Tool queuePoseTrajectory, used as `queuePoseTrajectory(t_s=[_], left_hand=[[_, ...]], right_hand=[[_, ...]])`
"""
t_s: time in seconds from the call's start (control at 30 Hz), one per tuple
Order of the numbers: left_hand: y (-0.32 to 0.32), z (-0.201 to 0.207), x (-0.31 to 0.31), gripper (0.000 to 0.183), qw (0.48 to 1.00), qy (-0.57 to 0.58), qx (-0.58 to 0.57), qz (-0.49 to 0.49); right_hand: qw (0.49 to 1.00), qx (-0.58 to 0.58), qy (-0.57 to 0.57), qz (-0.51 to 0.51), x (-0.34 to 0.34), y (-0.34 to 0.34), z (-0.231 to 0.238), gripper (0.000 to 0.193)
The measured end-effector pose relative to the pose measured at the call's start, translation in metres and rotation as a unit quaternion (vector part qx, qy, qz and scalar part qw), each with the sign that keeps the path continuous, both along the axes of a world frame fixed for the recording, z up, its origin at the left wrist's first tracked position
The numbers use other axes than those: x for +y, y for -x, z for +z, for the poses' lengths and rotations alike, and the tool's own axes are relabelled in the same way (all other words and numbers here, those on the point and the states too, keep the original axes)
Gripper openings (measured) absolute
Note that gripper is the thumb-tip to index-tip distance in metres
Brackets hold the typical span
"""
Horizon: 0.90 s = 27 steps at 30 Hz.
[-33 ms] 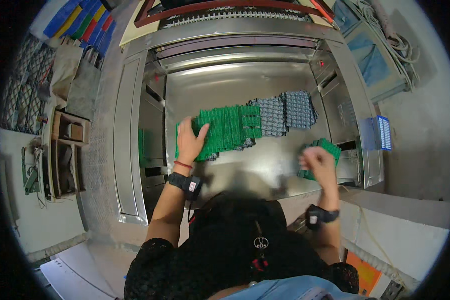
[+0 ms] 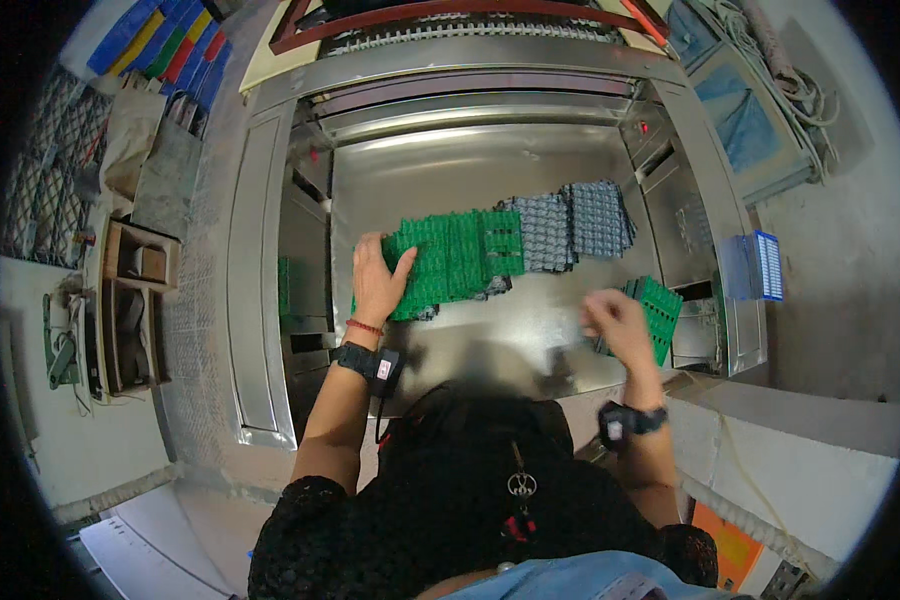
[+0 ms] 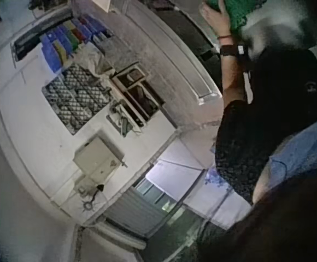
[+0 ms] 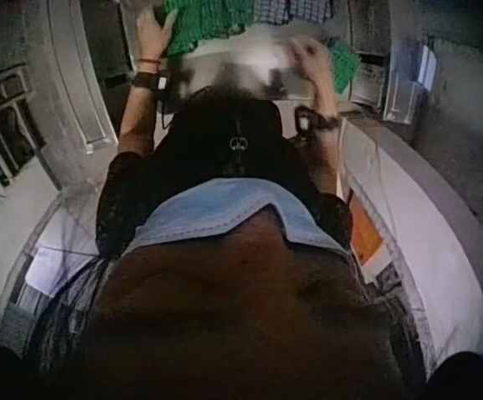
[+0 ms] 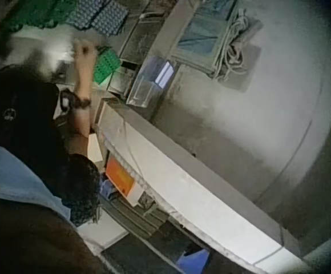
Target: The recorder sorts green and blue components from a pile on a metal surface into matching green and blue trays.
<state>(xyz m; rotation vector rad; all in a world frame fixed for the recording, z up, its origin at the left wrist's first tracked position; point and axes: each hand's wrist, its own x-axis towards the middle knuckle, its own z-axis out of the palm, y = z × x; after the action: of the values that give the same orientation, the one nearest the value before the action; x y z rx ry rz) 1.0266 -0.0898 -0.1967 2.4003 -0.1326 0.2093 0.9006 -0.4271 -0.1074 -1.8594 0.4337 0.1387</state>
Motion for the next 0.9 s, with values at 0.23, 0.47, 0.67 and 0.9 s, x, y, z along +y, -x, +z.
queuePoseTrajectory(t_s=[0.23, 0.47, 0.67, 0.9], left_hand=[[0.006, -0.038, 0.008, 0.072, 0.981, -0.191, -0.039, -0.003], [0.006, -0.037, 0.009, 0.073, 0.982, -0.188, -0.036, -0.001], [0.009, -0.037, 0.011, 0.073, 0.978, -0.206, -0.029, 0.007], [0.006, -0.033, 0.007, 0.074, 0.983, -0.18, -0.018, -0.009]], right_hand=[[0.964, 0.199, -0.145, -0.096, 0.045, -0.075, -0.122, 0.033], [0.961, 0.106, -0.2, -0.158, 0.058, -0.068, -0.147, 0.022], [0.958, 0.043, -0.193, -0.208, 0.023, -0.026, -0.112, 0.021], [0.969, 0.004, -0.227, -0.1, 0.065, -0.046, -0.084, 0.025]])
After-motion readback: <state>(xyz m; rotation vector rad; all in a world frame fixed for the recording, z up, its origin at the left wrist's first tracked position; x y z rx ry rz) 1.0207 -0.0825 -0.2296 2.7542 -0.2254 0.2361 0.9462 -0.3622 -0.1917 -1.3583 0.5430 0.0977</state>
